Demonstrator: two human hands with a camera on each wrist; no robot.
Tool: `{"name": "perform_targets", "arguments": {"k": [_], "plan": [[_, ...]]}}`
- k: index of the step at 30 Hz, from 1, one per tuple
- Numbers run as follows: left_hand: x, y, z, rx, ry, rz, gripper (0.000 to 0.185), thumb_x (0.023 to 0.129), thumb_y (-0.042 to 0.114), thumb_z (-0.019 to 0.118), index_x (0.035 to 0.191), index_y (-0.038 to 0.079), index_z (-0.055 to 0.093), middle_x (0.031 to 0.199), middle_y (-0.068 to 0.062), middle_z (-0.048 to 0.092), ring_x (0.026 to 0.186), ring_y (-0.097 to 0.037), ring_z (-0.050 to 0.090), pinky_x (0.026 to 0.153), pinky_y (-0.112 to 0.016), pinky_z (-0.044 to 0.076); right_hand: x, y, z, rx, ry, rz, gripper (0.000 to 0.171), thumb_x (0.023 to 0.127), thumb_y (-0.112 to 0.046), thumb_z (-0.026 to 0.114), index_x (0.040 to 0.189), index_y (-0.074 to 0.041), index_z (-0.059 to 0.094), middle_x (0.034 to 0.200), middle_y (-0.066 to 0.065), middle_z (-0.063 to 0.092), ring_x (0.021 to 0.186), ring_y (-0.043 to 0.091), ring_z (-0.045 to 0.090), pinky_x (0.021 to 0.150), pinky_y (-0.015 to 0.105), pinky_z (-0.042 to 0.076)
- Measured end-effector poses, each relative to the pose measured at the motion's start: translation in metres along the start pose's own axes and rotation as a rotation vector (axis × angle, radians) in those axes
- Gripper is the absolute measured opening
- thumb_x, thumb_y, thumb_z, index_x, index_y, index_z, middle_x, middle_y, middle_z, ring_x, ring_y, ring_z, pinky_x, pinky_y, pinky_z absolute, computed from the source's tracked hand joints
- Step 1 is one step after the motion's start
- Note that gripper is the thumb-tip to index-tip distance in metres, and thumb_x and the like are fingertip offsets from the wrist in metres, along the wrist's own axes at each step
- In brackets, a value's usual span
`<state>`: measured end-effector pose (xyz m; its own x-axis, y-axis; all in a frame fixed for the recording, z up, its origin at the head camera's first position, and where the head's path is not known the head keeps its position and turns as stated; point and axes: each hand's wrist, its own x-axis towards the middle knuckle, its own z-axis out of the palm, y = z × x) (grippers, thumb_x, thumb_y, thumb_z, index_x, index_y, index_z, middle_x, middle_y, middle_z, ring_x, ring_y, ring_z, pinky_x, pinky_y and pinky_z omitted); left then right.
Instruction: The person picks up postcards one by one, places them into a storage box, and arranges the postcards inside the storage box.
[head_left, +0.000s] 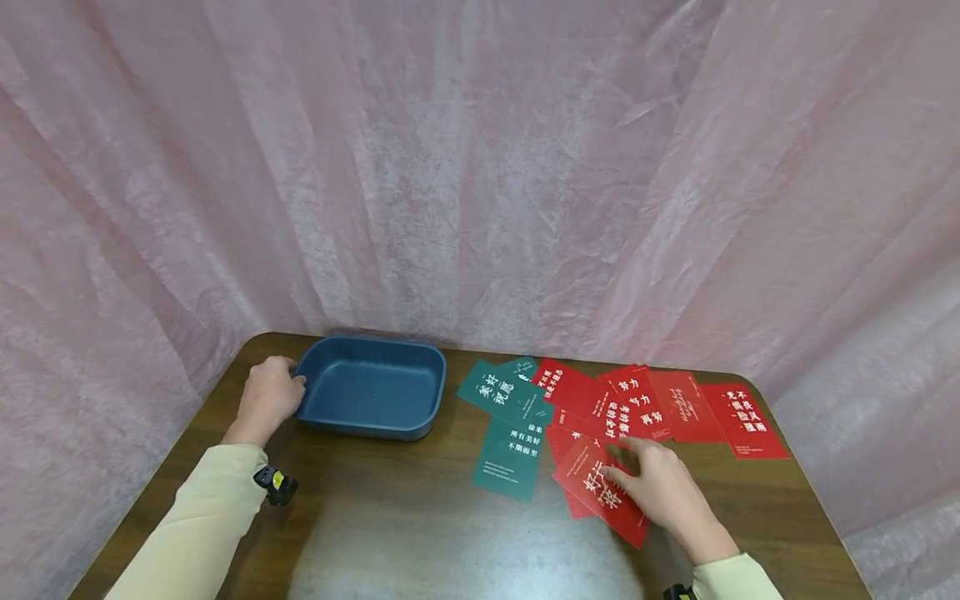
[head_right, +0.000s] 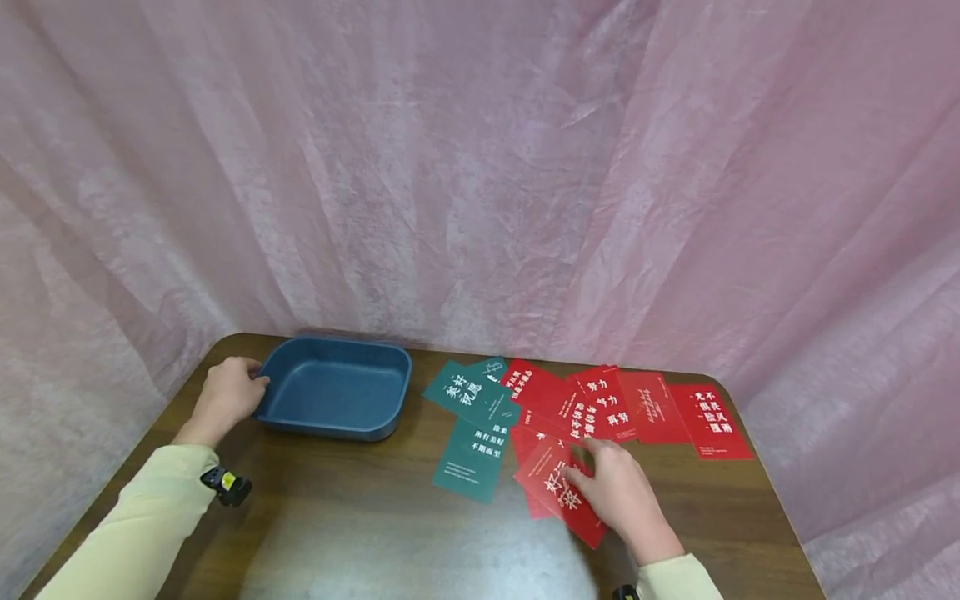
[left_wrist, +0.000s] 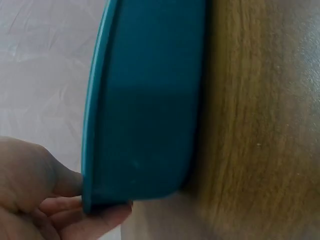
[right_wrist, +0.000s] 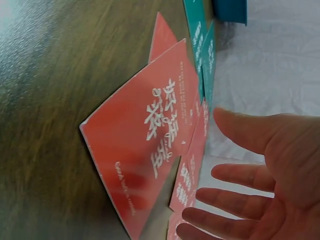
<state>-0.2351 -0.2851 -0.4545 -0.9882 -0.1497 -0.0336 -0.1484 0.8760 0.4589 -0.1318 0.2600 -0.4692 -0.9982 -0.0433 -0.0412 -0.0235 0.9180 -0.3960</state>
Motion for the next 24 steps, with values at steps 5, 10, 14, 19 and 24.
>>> {"name": "perform_targets", "arguments": {"k": [5,10,14,19,24], "plan": [[-0.003,0.001,0.002,0.006,0.013,0.036,0.039,0.091,0.011,0.051,0.123,-0.011,0.053,0.118,-0.031,0.059,0.107,-0.048,0.055,0.084,-0.057,0.048,0.001,0.001,0.004,-0.010,-0.058,0.021,0.070,0.071,-0.046,0.076,0.126,-0.008,0.056,0.114,0.008,0.063,0.092,0.020,0.056,0.073,0.038,0.053],[-0.007,0.005,0.004,0.016,0.017,0.057,0.038,0.089,0.009,0.051,0.120,-0.012,0.055,0.114,-0.032,0.060,0.104,-0.048,0.057,0.082,-0.057,0.049,0.002,0.002,0.007,0.007,-0.098,0.037,0.080,0.065,-0.052,0.078,0.128,-0.009,0.055,0.109,0.007,0.062,0.088,0.019,0.052,0.066,0.033,0.051],[-0.010,0.008,0.001,0.036,0.005,0.065,0.038,0.087,0.008,0.052,0.119,-0.012,0.055,0.113,-0.032,0.060,0.102,-0.048,0.058,0.080,-0.056,0.050,0.003,0.003,0.009,-0.001,-0.108,0.051,0.087,0.060,-0.053,0.081,0.130,-0.010,0.052,0.115,0.010,0.059,0.095,0.022,0.052,0.068,0.037,0.054],[-0.012,0.011,-0.003,0.042,-0.025,0.075,0.039,0.085,0.007,0.053,0.118,-0.013,0.055,0.113,-0.033,0.059,0.100,-0.046,0.059,0.076,-0.052,0.051,0.002,0.007,0.012,-0.045,-0.087,0.035,0.092,0.053,-0.050,0.086,0.129,-0.009,0.054,0.122,0.018,0.055,0.106,0.032,0.053,0.080,0.049,0.053],[-0.011,0.009,0.001,0.043,-0.062,0.080,0.038,0.086,0.009,0.054,0.118,-0.012,0.055,0.113,-0.032,0.060,0.095,-0.041,0.061,0.071,-0.047,0.052,0.000,0.012,0.015,-0.029,-0.076,0.057,0.088,0.049,-0.048,0.088,0.121,-0.007,0.059,0.114,0.015,0.058,0.099,0.028,0.054,0.076,0.046,0.053]]}}
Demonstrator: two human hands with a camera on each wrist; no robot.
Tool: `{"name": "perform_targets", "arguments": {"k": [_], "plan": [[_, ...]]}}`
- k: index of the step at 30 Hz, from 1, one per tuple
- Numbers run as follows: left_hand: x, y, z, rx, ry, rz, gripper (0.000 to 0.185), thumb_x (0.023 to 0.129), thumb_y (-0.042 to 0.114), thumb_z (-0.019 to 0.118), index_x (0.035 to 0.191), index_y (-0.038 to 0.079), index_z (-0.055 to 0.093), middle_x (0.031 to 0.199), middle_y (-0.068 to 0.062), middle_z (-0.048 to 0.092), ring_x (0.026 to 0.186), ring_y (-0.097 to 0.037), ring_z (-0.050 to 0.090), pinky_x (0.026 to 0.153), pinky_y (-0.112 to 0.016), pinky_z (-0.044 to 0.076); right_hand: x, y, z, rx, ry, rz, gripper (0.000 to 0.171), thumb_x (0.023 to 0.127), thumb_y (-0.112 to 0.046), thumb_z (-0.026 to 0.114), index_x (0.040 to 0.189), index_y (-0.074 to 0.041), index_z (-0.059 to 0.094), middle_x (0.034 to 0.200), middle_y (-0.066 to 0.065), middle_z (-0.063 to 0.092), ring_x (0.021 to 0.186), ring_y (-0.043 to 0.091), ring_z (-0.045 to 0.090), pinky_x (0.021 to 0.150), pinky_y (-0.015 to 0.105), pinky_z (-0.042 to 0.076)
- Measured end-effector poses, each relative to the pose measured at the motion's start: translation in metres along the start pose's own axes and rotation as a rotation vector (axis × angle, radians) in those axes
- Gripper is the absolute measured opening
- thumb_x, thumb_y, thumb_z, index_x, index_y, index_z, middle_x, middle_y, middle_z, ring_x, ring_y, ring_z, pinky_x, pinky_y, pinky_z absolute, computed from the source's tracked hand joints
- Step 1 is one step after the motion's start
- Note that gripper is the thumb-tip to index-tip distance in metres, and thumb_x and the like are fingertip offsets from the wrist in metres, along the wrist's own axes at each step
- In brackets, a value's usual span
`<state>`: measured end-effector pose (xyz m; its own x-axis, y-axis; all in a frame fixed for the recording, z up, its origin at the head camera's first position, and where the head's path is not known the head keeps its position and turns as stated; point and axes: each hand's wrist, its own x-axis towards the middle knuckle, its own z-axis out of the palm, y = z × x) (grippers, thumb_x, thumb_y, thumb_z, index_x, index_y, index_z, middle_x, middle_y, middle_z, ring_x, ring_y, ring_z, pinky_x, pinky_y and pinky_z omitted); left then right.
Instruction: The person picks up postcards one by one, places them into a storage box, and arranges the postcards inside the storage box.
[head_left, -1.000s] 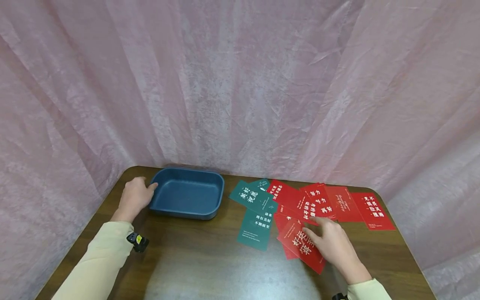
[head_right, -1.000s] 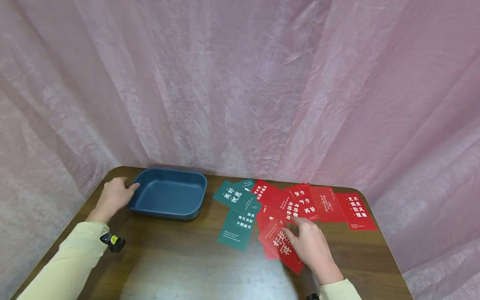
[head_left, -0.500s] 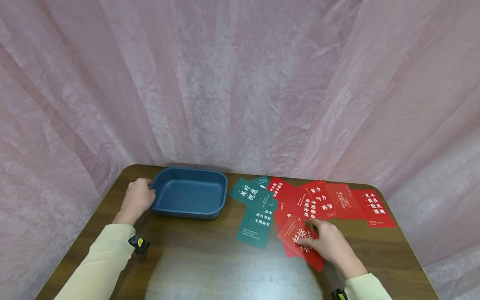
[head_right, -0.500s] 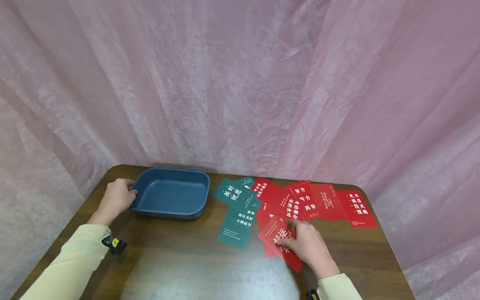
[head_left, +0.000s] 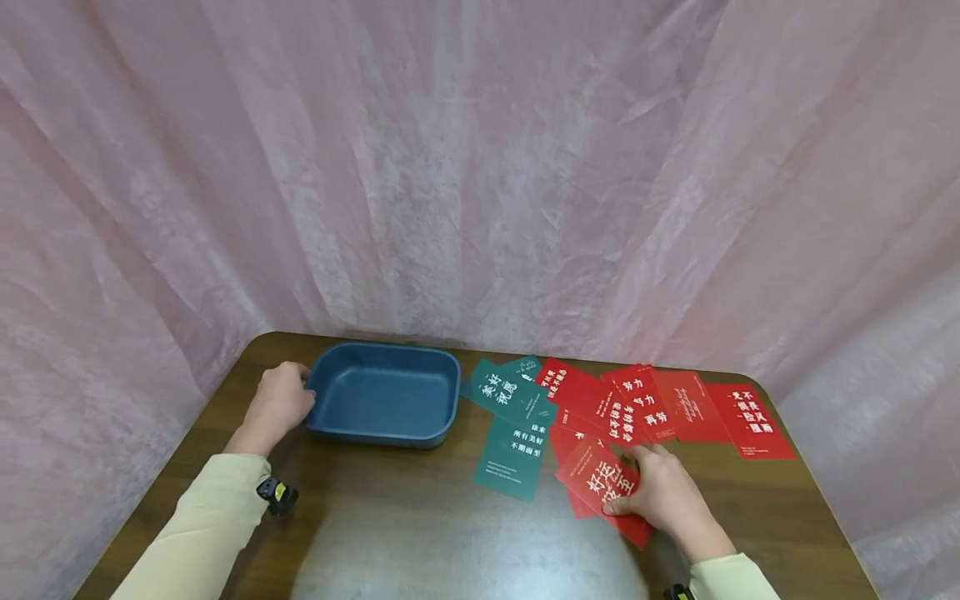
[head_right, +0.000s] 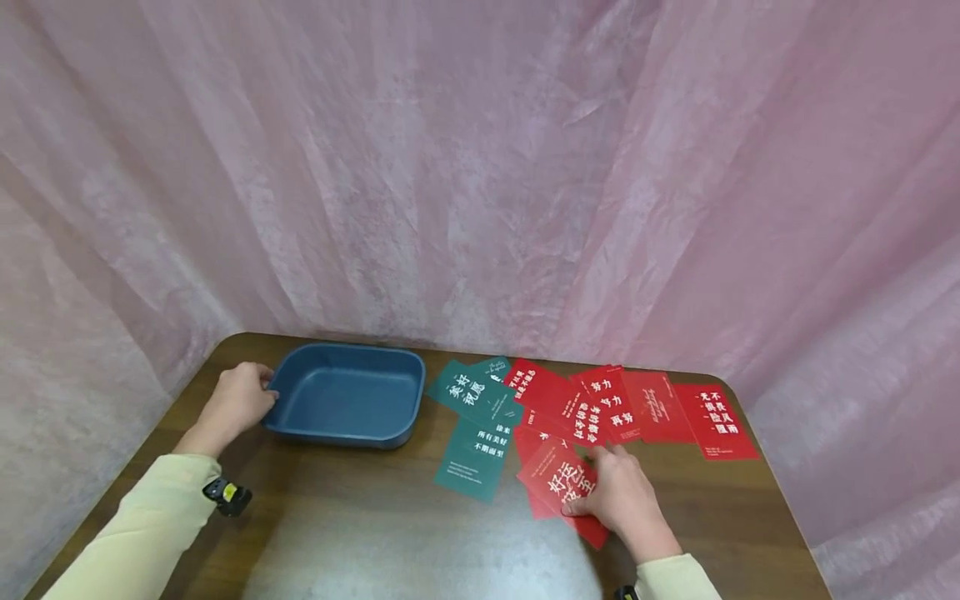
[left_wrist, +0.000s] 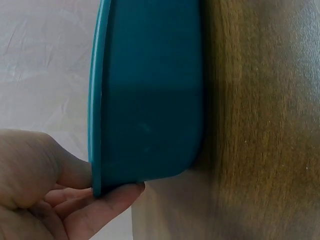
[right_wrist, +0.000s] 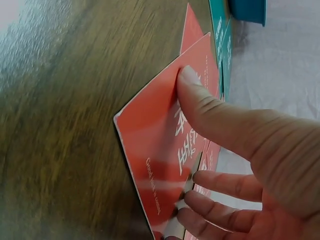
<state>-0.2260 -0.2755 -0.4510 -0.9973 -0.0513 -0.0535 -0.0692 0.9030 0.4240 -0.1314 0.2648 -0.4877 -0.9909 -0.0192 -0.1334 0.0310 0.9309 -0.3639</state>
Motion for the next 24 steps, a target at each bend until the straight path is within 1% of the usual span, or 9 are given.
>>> {"name": "perform_targets", "arguments": {"k": [4,6,10,13,16,18,20,21,24], "plan": [[0.001,-0.001,0.003,-0.006,-0.017,0.005,0.036,0.084,0.007,0.055,0.114,-0.011,0.058,0.107,-0.029,0.063,0.087,-0.033,0.061,0.066,-0.041,0.052,0.000,0.004,0.002,0.008,-0.022,0.053,0.085,0.045,-0.050,0.088,0.109,-0.005,0.058,0.098,0.008,0.061,0.084,0.020,0.054,0.070,0.040,0.051],[0.001,0.000,0.004,-0.011,-0.017,0.002,0.035,0.082,0.006,0.054,0.112,-0.010,0.059,0.104,-0.029,0.064,0.084,-0.032,0.061,0.065,-0.040,0.052,0.000,0.006,0.002,0.002,-0.035,0.068,0.085,0.043,-0.053,0.088,0.105,-0.005,0.056,0.095,0.006,0.062,0.080,0.018,0.053,0.068,0.039,0.050],[0.001,0.006,0.004,-0.005,0.000,-0.004,0.036,0.076,0.002,0.052,0.109,-0.010,0.060,0.102,-0.029,0.064,0.081,-0.032,0.061,0.064,-0.042,0.052,0.003,0.008,0.000,0.005,-0.071,0.093,0.084,0.041,-0.057,0.086,0.099,-0.007,0.052,0.087,0.004,0.060,0.074,0.017,0.052,0.059,0.034,0.046],[0.000,0.009,0.004,-0.003,0.023,-0.007,0.031,0.074,0.000,0.052,0.102,-0.008,0.062,0.093,-0.026,0.064,0.075,-0.031,0.058,0.060,-0.039,0.049,0.004,0.010,-0.002,0.019,-0.092,0.116,0.083,0.041,-0.058,0.086,0.096,-0.006,0.051,0.082,0.003,0.057,0.069,0.016,0.050,0.055,0.031,0.041],[-0.001,0.013,0.004,-0.012,0.035,-0.023,0.018,0.073,0.000,0.052,0.087,-0.004,0.063,0.076,-0.017,0.060,0.065,-0.026,0.052,0.052,-0.032,0.043,0.006,0.011,-0.002,0.026,-0.098,0.134,0.083,0.041,-0.057,0.086,0.095,-0.006,0.050,0.081,0.004,0.054,0.070,0.017,0.050,0.053,0.029,0.041],[-0.002,0.014,0.004,-0.017,0.040,-0.040,0.009,0.074,0.000,0.052,0.077,0.000,0.060,0.066,-0.010,0.053,0.060,-0.023,0.049,0.048,-0.030,0.038,0.007,0.012,-0.001,0.018,-0.095,0.137,0.084,0.041,-0.058,0.086,0.096,-0.005,0.050,0.082,0.005,0.053,0.071,0.017,0.050,0.054,0.028,0.042],[-0.004,0.015,0.005,-0.021,0.038,-0.060,0.007,0.075,0.001,0.051,0.070,0.003,0.057,0.060,-0.006,0.045,0.057,-0.021,0.046,0.046,-0.029,0.034,0.007,0.012,-0.001,0.012,-0.095,0.138,0.085,0.041,-0.058,0.086,0.097,-0.005,0.049,0.083,0.005,0.054,0.071,0.017,0.050,0.055,0.028,0.043],[-0.004,0.016,0.005,-0.022,0.037,-0.069,0.009,0.075,0.001,0.051,0.068,0.004,0.056,0.058,-0.005,0.043,0.055,-0.021,0.045,0.045,-0.029,0.033,0.007,0.012,0.000,0.008,-0.095,0.137,0.086,0.042,-0.058,0.086,0.098,-0.006,0.048,0.083,0.004,0.055,0.071,0.016,0.050,0.055,0.029,0.043],[-0.007,0.015,0.007,-0.013,0.044,-0.084,0.010,0.077,0.003,0.052,0.069,0.003,0.057,0.057,-0.006,0.045,0.055,-0.022,0.047,0.045,-0.029,0.035,0.005,0.012,0.001,-0.001,-0.096,0.134,0.092,0.041,-0.062,0.084,0.103,-0.006,0.047,0.085,0.004,0.058,0.072,0.016,0.052,0.057,0.032,0.045]]}}
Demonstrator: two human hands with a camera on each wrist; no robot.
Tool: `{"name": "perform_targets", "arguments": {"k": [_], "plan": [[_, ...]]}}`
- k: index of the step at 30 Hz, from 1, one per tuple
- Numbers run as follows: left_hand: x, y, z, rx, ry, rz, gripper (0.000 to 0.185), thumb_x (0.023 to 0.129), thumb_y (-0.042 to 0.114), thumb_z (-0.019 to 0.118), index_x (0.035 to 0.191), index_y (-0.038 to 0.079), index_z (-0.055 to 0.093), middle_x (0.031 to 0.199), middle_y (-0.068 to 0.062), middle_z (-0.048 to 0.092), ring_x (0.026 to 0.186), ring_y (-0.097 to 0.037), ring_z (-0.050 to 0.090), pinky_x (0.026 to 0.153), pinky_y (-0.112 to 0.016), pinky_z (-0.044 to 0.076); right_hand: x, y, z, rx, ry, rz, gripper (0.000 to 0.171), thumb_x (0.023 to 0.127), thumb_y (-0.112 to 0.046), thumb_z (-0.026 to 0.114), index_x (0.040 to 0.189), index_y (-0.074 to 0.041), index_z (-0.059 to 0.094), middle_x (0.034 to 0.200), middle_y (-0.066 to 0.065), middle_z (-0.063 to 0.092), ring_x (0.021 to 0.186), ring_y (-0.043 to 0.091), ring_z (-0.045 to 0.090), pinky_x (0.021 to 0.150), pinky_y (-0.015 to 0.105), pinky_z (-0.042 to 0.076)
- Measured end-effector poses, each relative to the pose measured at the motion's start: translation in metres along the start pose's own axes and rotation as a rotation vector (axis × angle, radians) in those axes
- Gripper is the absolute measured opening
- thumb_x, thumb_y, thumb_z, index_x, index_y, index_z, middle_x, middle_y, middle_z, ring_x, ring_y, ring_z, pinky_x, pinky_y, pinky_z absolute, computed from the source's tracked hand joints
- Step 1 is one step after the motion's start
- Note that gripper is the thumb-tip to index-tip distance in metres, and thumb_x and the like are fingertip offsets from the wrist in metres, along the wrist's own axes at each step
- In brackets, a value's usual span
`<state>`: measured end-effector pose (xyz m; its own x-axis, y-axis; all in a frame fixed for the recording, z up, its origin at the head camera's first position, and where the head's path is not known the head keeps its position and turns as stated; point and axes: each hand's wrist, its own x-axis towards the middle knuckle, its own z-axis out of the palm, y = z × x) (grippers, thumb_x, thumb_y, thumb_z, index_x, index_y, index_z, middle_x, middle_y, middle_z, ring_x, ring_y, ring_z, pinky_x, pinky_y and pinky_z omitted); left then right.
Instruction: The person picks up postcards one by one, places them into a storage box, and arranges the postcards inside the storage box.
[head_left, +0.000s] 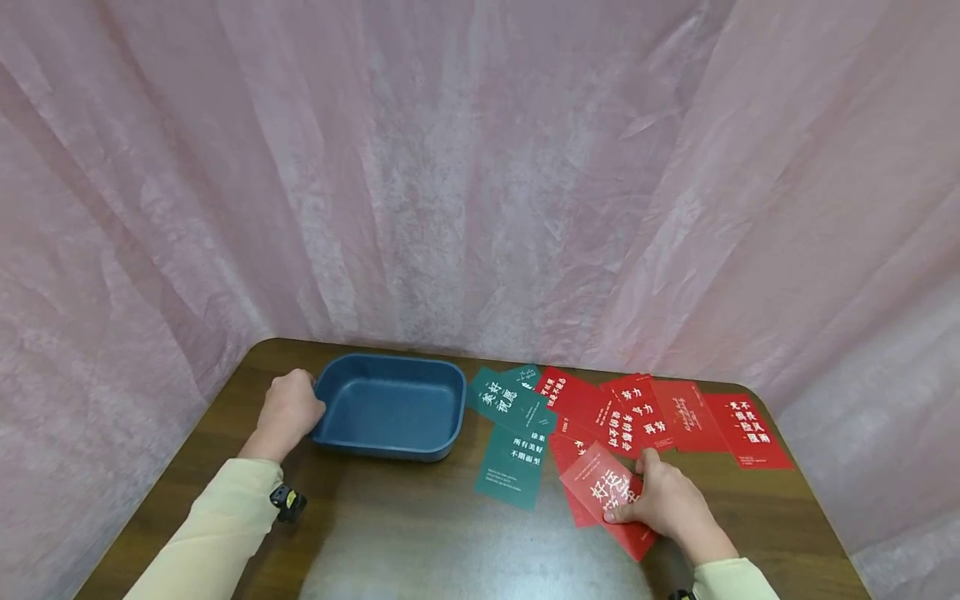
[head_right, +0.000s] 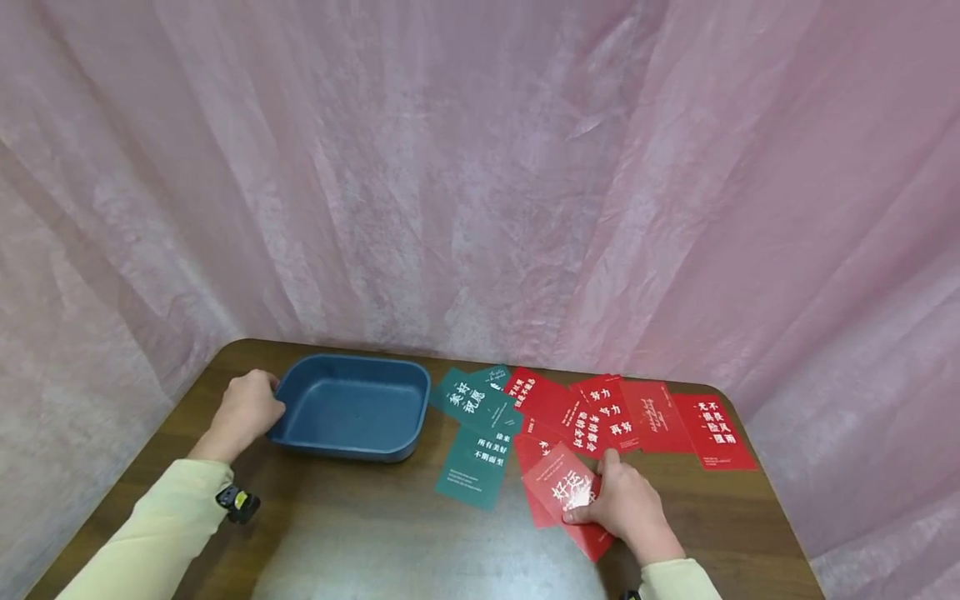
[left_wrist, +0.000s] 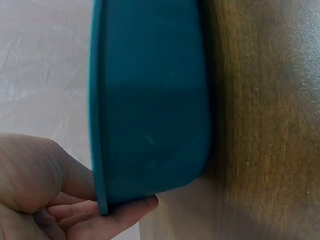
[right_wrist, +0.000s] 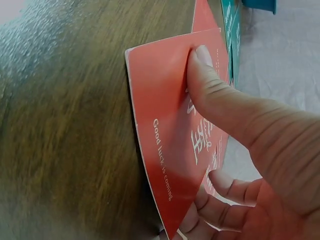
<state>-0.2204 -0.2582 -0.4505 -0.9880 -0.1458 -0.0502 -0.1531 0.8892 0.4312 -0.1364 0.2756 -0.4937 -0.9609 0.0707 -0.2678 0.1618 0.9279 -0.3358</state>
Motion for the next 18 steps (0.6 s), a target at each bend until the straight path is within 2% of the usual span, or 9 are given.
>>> {"name": "perform_targets", "arguments": {"k": [2,4,8,12,15,18], "plan": [[-0.001,0.000,0.000,0.001,0.007,-0.003,0.010,0.078,0.004,0.052,0.070,0.002,0.059,0.057,-0.007,0.048,0.055,-0.022,0.048,0.046,-0.030,0.037,-0.001,0.000,-0.001,-0.022,0.016,-0.011,0.096,0.040,-0.066,0.082,0.106,-0.006,0.047,0.090,0.004,0.061,0.075,0.017,0.054,0.059,0.036,0.047],[-0.001,0.001,0.001,-0.001,0.013,-0.006,0.010,0.078,0.004,0.053,0.072,0.001,0.060,0.060,-0.009,0.052,0.056,-0.023,0.049,0.047,-0.030,0.038,-0.003,0.000,-0.001,-0.048,0.039,-0.028,0.097,0.039,-0.069,0.081,0.107,-0.007,0.050,0.089,0.003,0.060,0.075,0.017,0.054,0.059,0.037,0.046],[-0.002,0.003,0.000,-0.006,0.021,-0.003,0.010,0.077,0.004,0.054,0.073,0.000,0.062,0.061,-0.011,0.054,0.056,-0.024,0.050,0.047,-0.030,0.039,-0.007,-0.002,-0.005,-0.072,0.103,-0.071,0.084,0.044,-0.065,0.081,0.102,-0.007,0.058,0.078,0.000,0.059,0.068,0.015,0.051,0.055,0.033,0.042],[-0.001,0.002,0.001,-0.001,0.043,0.010,0.010,0.076,0.004,0.054,0.073,-0.001,0.063,0.063,-0.013,0.057,0.057,-0.025,0.052,0.047,-0.032,0.040,-0.008,-0.006,-0.014,-0.013,0.156,-0.137,0.062,0.059,-0.043,0.084,0.102,-0.003,0.062,0.081,0.003,0.064,0.067,0.015,0.055,0.056,0.031,0.044],[-0.001,0.001,0.002,-0.001,0.056,0.003,0.011,0.075,0.004,0.054,0.072,-0.001,0.063,0.063,-0.014,0.058,0.057,-0.026,0.052,0.047,-0.033,0.041,-0.008,-0.010,-0.021,0.045,0.156,-0.181,0.044,0.071,-0.023,0.080,0.105,0.000,0.063,0.090,0.009,0.067,0.073,0.015,0.058,0.059,0.030,0.050],[-0.001,0.000,0.003,-0.002,0.071,-0.005,0.011,0.075,0.005,0.055,0.071,0.000,0.064,0.063,-0.014,0.059,0.058,-0.026,0.053,0.048,-0.034,0.042,-0.007,-0.014,-0.026,0.079,0.157,-0.215,0.030,0.078,-0.010,0.073,0.105,0.000,0.065,0.092,0.010,0.069,0.077,0.016,0.061,0.061,0.030,0.052]]}}
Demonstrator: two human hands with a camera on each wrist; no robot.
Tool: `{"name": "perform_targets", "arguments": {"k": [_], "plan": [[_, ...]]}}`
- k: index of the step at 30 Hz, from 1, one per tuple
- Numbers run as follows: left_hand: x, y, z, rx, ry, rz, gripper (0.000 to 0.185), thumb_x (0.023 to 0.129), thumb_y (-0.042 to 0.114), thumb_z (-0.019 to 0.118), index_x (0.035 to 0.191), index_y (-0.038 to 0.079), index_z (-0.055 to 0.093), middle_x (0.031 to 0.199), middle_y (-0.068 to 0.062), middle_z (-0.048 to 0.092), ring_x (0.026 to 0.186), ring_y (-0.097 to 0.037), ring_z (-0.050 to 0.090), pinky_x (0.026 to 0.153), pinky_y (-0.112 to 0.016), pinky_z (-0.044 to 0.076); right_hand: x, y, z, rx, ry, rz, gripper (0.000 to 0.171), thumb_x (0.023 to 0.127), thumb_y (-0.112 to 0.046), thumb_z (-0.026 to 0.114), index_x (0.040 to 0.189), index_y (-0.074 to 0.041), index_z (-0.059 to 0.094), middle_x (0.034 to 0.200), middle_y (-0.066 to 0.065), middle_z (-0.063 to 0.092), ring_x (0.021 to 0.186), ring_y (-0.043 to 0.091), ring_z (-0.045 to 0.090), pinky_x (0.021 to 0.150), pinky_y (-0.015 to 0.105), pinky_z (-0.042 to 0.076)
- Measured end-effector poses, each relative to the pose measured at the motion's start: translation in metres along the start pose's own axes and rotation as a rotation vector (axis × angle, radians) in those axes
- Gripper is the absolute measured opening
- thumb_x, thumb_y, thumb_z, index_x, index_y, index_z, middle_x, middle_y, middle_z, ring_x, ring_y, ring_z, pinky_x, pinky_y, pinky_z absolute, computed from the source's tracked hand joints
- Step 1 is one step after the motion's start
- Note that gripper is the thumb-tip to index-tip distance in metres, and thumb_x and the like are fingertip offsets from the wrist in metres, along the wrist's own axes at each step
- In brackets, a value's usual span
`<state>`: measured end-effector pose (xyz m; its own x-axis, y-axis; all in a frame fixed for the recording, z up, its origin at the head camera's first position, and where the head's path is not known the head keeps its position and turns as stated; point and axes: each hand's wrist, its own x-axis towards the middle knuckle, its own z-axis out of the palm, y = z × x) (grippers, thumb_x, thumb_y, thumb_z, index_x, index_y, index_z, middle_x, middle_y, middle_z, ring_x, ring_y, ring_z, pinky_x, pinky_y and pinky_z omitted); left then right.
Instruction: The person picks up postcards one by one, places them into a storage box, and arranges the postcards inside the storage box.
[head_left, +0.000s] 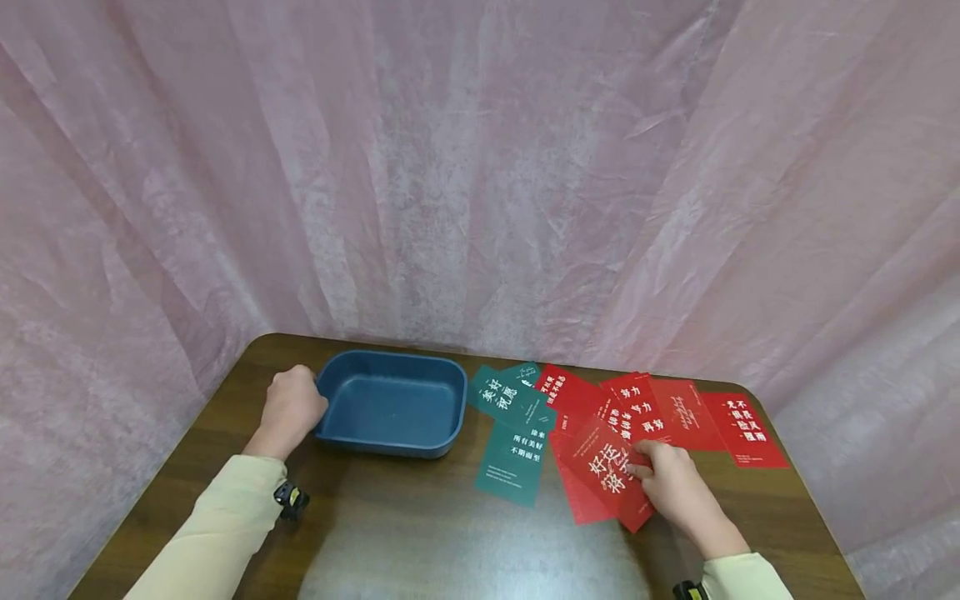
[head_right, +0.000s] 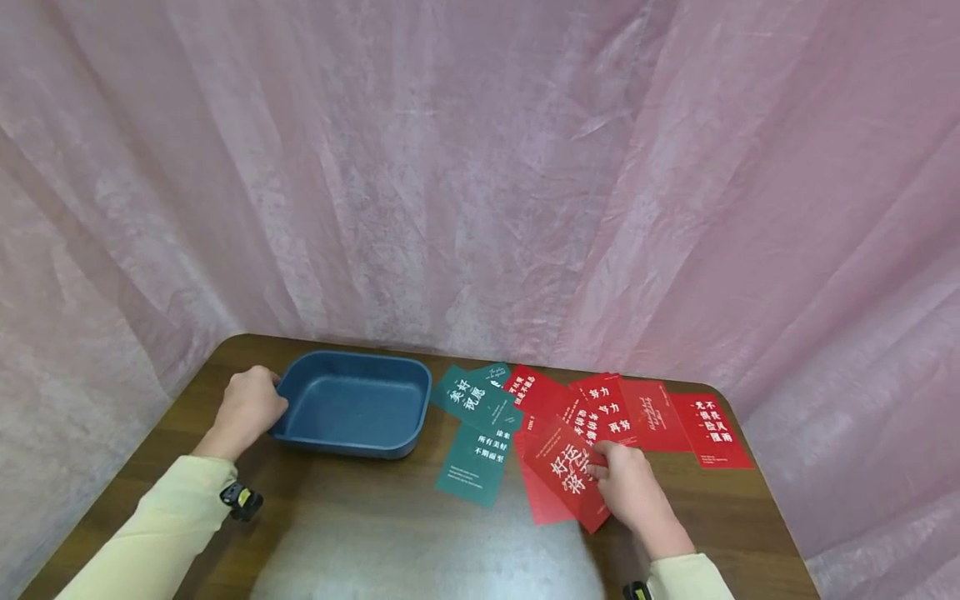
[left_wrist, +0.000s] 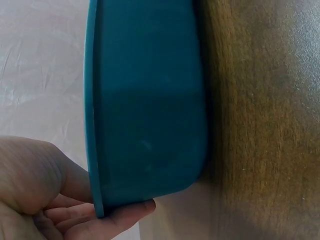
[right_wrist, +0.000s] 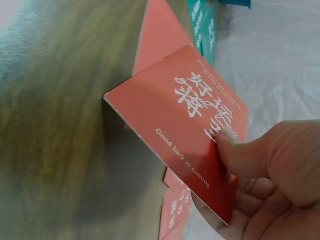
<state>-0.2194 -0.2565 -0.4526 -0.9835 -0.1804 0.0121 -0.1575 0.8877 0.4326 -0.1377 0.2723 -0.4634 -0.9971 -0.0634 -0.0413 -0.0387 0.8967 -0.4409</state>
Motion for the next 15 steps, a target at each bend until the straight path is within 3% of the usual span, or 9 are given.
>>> {"name": "perform_targets", "arguments": {"k": [5,9,15], "plan": [[0.001,0.001,0.001,-0.007,-0.005,-0.013,0.012,0.076,0.006,0.056,0.071,-0.001,0.064,0.063,-0.014,0.059,0.058,-0.027,0.054,0.048,-0.035,0.043,0.005,-0.005,-0.007,-0.007,0.060,-0.083,0.026,0.078,-0.008,0.072,0.103,-0.001,0.068,0.094,0.011,0.071,0.079,0.017,0.064,0.064,0.031,0.054],[0.001,0.000,0.001,-0.003,-0.023,-0.026,0.012,0.077,0.008,0.057,0.071,-0.002,0.062,0.063,-0.014,0.057,0.057,-0.027,0.054,0.048,-0.035,0.043,0.013,-0.012,-0.015,-0.001,0.081,-0.116,0.029,0.078,-0.009,0.073,0.106,-0.001,0.067,0.095,0.012,0.071,0.073,0.013,0.061,0.059,0.024,0.051],[0.002,0.000,0.000,-0.008,-0.052,-0.015,0.012,0.077,0.006,0.056,0.067,-0.001,0.057,0.059,-0.010,0.050,0.054,-0.024,0.051,0.046,-0.030,0.041,0.029,-0.044,-0.032,0.004,0.115,-0.193,0.030,0.079,-0.010,0.072,0.108,-0.002,0.067,0.090,0.008,0.071,0.060,0.008,0.053,0.052,0.021,0.045]]}}
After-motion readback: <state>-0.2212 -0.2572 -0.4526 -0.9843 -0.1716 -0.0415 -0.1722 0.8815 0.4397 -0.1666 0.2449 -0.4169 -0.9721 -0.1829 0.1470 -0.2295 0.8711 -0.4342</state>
